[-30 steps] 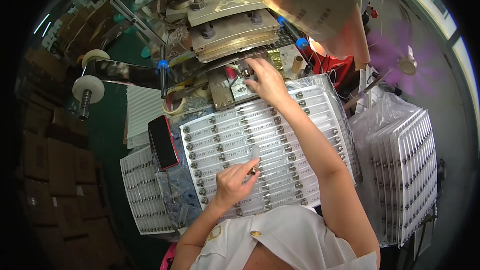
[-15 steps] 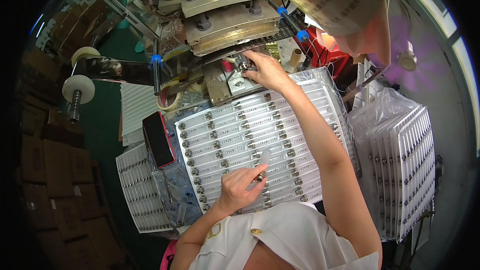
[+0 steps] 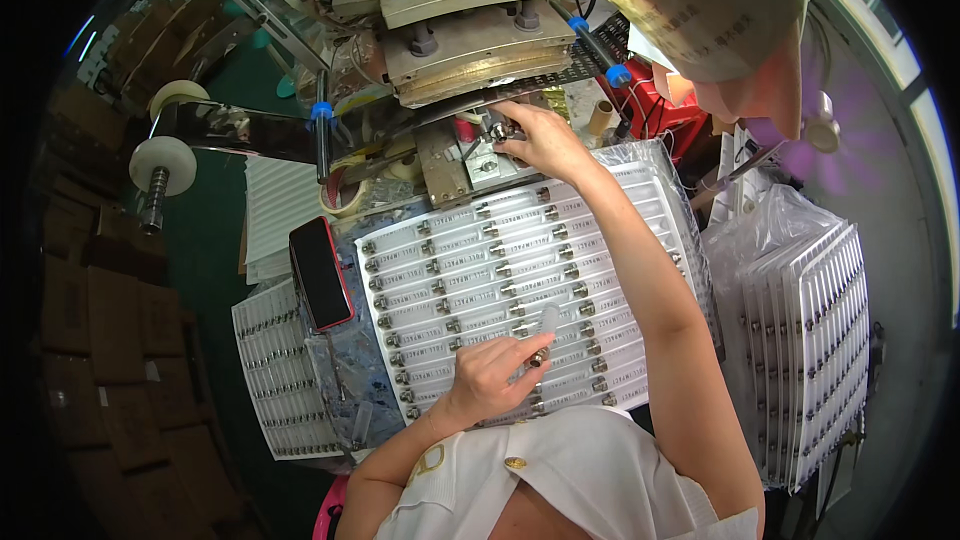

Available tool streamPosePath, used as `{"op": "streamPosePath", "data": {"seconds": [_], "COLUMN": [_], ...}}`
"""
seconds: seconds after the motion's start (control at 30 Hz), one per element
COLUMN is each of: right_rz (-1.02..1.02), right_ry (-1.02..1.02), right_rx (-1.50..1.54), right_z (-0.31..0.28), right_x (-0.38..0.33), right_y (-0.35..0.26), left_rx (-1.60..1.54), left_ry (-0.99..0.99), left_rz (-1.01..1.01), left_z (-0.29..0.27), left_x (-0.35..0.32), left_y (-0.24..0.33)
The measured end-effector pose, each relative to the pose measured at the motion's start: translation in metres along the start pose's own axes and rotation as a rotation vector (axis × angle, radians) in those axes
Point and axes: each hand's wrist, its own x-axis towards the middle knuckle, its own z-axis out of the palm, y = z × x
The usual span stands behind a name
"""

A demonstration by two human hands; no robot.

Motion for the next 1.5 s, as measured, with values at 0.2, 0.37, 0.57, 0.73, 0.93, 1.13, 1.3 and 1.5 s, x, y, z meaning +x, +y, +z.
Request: {"op": "streamPosePath", "data": {"seconds": [0.2, 0.37, 0.57, 0.73, 0.93, 1.13, 1.3, 1.5], "right_rz": [-0.018, 0.047, 0.144, 0.32, 0.421, 0.296, 0.236, 0.539], "right_ry": [0.0, -0.031, 0.038, 0.141, 0.047, 0.002, -0.055, 0.354], "right_rx": [-0.009, -0.071, -0.074, -0.245, -0.235, -0.29, -0.259, 0.236], "right_z": [0.001, -0.003, -0.055, -0.106, -0.104, -0.082, -0.098, -0.103], "right_x": [0.003, -0.001, -0.055, -0.146, -0.234, -0.243, -0.244, -0.255], "right_y": [0.0, -0.002, 0.016, 0.062, 0.057, 0.054, 0.055, 0.074], "left_rx": [-0.01, -0.064, -0.198, -0.197, -0.176, 0.156, 0.233, 0.413], "left_ry": [-0.027, -0.005, -0.021, -0.001, -0.091, -0.206, -0.183, -0.076], "left_rz": [-0.006, -0.025, -0.318, -0.156, -0.139, 0.07, 0.118, 0.034], "left_z": [-0.001, -0.001, -0.02, -0.007, 0.077, 0.136, 0.086, -0.006], "left_x": [-0.001, -0.002, 0.01, 0.038, 0.1, 0.122, 0.097, 0.093], "left_y": [0.001, 0.001, -0.007, -0.036, -0.052, -0.075, -0.064, -0.076]}}
